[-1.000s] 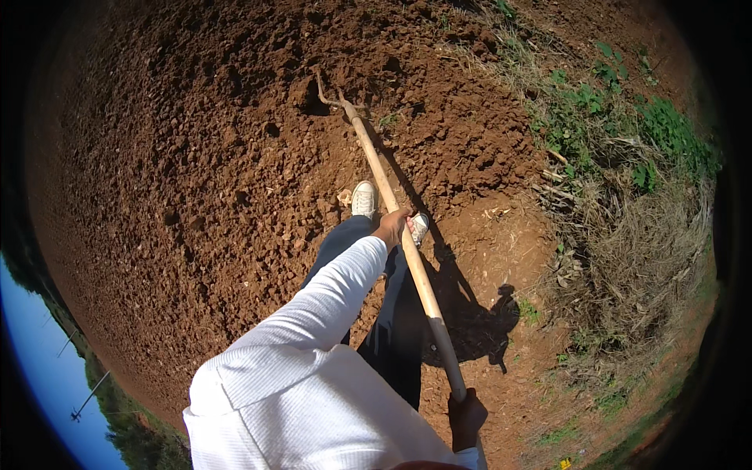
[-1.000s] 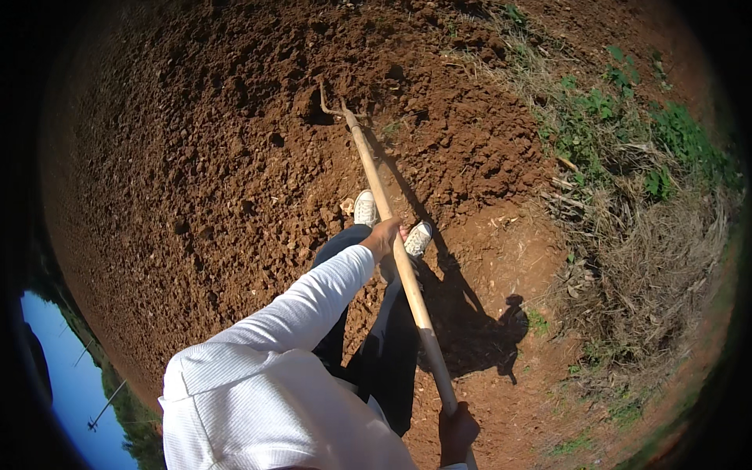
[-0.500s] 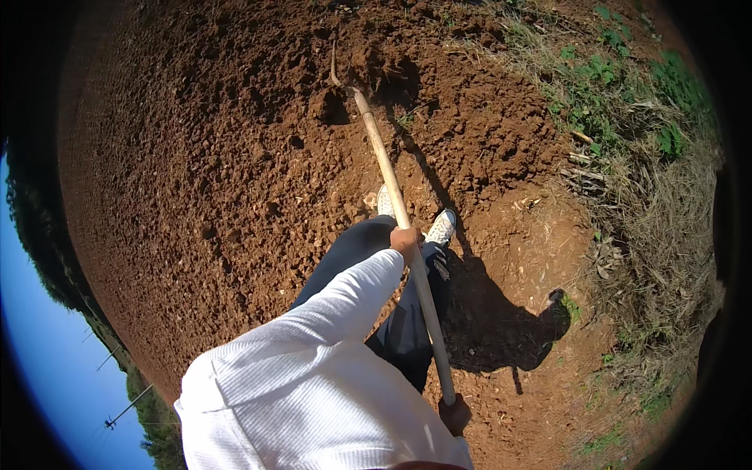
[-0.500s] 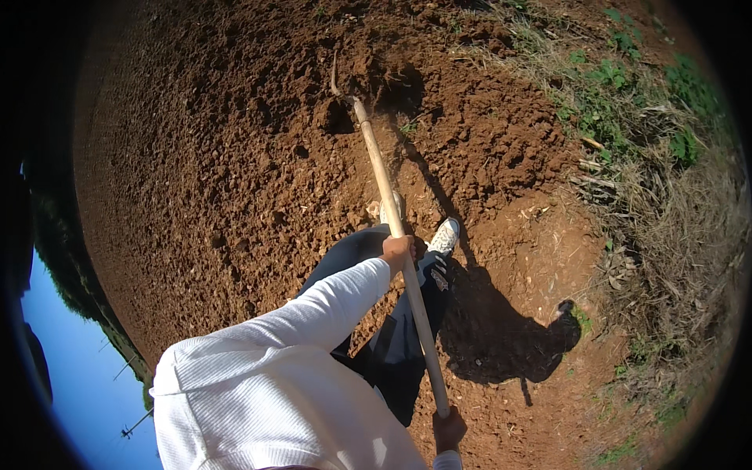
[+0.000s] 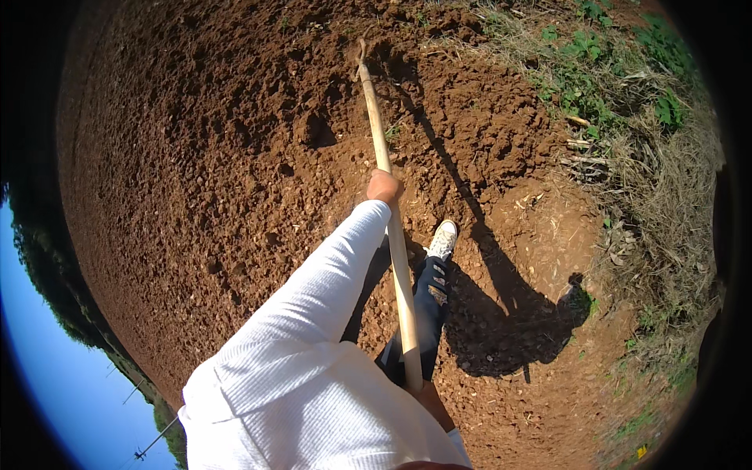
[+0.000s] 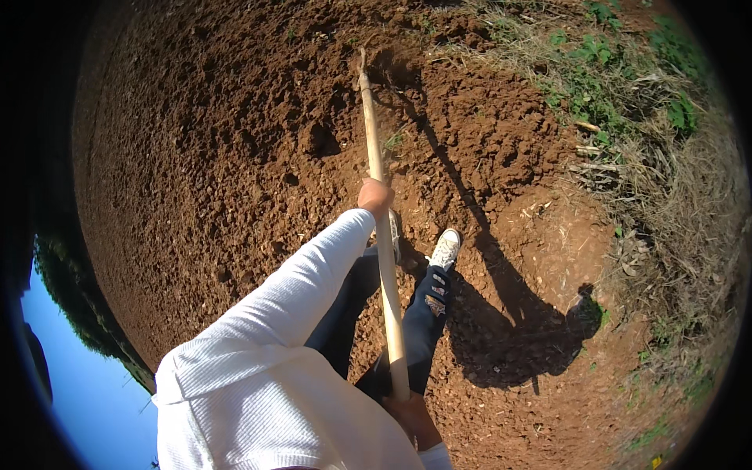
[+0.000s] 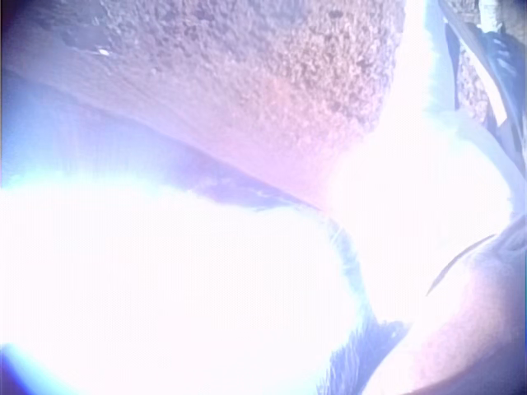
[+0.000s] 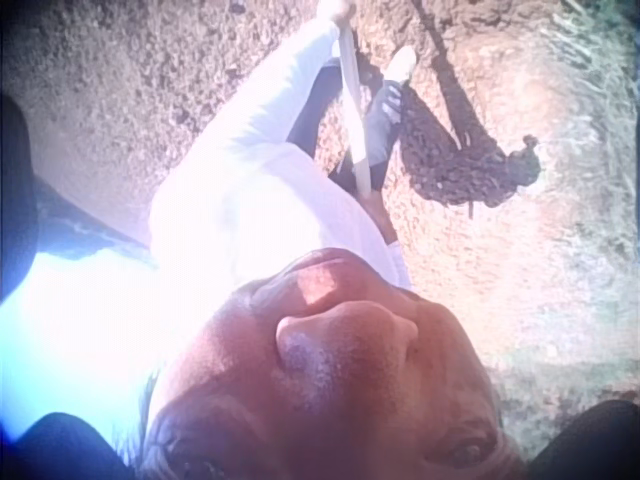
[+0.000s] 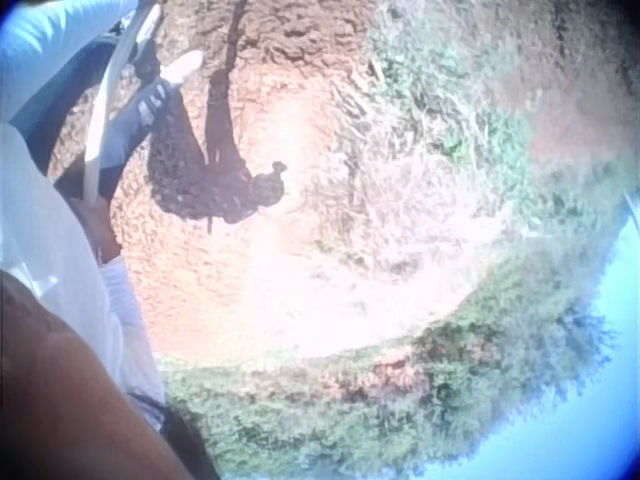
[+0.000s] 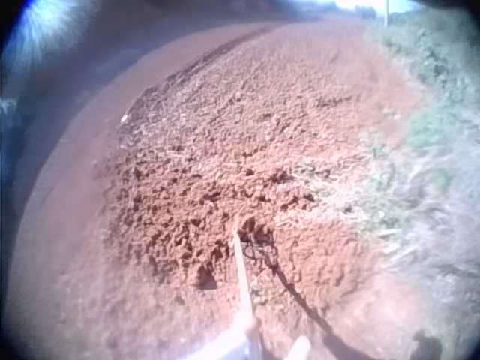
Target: The person uses a garden fork to break up and turn over soil in an outdoor field. They repeatedly drive the fork into the ground and pull back to loosen the earth, moving forward along a narrow strip.
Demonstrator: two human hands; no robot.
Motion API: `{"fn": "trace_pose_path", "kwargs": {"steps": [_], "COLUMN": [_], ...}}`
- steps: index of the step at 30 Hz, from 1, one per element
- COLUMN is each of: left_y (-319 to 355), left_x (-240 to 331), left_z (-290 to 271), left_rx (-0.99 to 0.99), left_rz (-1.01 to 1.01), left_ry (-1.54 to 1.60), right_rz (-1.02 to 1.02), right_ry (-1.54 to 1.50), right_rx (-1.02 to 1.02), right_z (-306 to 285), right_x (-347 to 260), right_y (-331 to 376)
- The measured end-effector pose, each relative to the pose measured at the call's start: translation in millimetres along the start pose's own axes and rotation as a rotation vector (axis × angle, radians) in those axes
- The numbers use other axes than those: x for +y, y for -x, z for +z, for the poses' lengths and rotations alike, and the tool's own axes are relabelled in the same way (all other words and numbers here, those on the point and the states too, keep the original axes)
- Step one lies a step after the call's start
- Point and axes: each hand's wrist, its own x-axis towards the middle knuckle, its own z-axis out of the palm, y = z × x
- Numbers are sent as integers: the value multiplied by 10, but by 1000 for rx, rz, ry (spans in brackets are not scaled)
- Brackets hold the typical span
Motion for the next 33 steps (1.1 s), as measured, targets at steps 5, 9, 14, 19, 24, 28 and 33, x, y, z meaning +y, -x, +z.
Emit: {"fn": "trace_pose_path", "kwargs": {"steps": [5, 9, 14, 19, 24, 28, 33], "left_y": [477, 936, 1384, 917, 689, 775, 157], "left_x": [-319, -799, -1149, -90, 964, 1247, 1456], "left_z": [159, 389, 315, -1218, -2574, -2856, -1772], "left_rx": [-127, -245, -336, -285, 190, 103, -107], "left_rz": [-43, -104, -445, -1, 551, 544, 432], "left_ry": [189, 458, 886, 1284, 1102, 1078, 947], "right_rz": [113, -28, -16, -684, -1082, -1110, -711], "right_ry": [177, 287, 973, 1053, 865, 676, 564], "right_rx": [100, 267, 613, 930, 684, 285, 479], "right_z": [-314, -469, -728, -711, 111, 268, -70], "right_x": [350, 846, 1455, 237, -1749, -2060, -1532], "right_y": [437, 866, 893, -72, -660, -610, -527]}}
